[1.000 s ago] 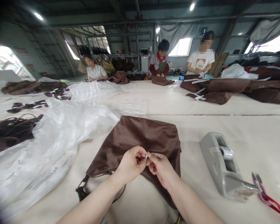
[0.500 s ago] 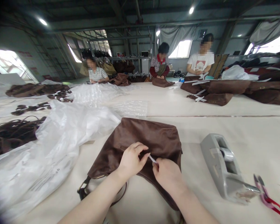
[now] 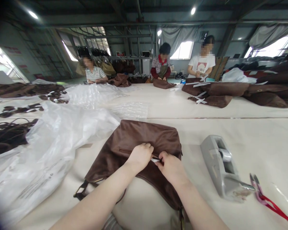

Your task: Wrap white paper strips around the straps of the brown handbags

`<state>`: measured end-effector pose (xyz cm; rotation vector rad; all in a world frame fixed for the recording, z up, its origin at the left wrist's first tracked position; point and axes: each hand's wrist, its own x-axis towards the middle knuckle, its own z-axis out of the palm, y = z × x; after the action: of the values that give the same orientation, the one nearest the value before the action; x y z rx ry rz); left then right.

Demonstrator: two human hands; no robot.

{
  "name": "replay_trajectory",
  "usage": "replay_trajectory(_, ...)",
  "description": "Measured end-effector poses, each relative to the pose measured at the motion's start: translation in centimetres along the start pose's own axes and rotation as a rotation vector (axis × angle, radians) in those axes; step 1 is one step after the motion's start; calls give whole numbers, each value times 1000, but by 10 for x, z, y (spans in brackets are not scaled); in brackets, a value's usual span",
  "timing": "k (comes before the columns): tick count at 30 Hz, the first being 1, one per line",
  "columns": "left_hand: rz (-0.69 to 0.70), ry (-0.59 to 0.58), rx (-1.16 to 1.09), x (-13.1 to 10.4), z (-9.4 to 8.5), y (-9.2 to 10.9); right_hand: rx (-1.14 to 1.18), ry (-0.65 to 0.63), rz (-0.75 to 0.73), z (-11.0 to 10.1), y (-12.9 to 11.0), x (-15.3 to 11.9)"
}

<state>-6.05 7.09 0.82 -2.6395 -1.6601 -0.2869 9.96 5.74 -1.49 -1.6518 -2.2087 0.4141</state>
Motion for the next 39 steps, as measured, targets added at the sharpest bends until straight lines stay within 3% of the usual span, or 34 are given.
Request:
replay_trajectory(7, 13, 70, 12, -6, 11, -1, -30, 56, -183, 3, -3, 2)
replay_trajectory(11, 17, 163, -60, -8, 7, -4, -96, 158, -92, 14, -4, 7)
replay_trajectory(16, 50, 176, -149, -10, 9, -10, -155, 191, 12, 21, -2, 13)
replay_trajectory(22, -72, 154, -194, -9, 18, -18, 31, 68, 22, 13, 0, 4)
replay_trajectory(26, -138, 141, -122, -4, 21, -11, 16, 72, 30, 12, -5, -3)
replay_trajectory(31, -391, 121, -39, 8, 24, 1, -15, 78, -1, 15, -8, -3)
replay_trajectory(34, -318, 132, -157, 7, 20, -9, -25, 95, -64, 13, -9, -4)
replay_trajectory(37, -107, 283, -395, -2, 15, -33, -7, 146, -167, 10, -11, -3)
replay_trajectory(39, -157, 518, -487, -6, 13, -51, -15, 186, -270, 9, -14, 1)
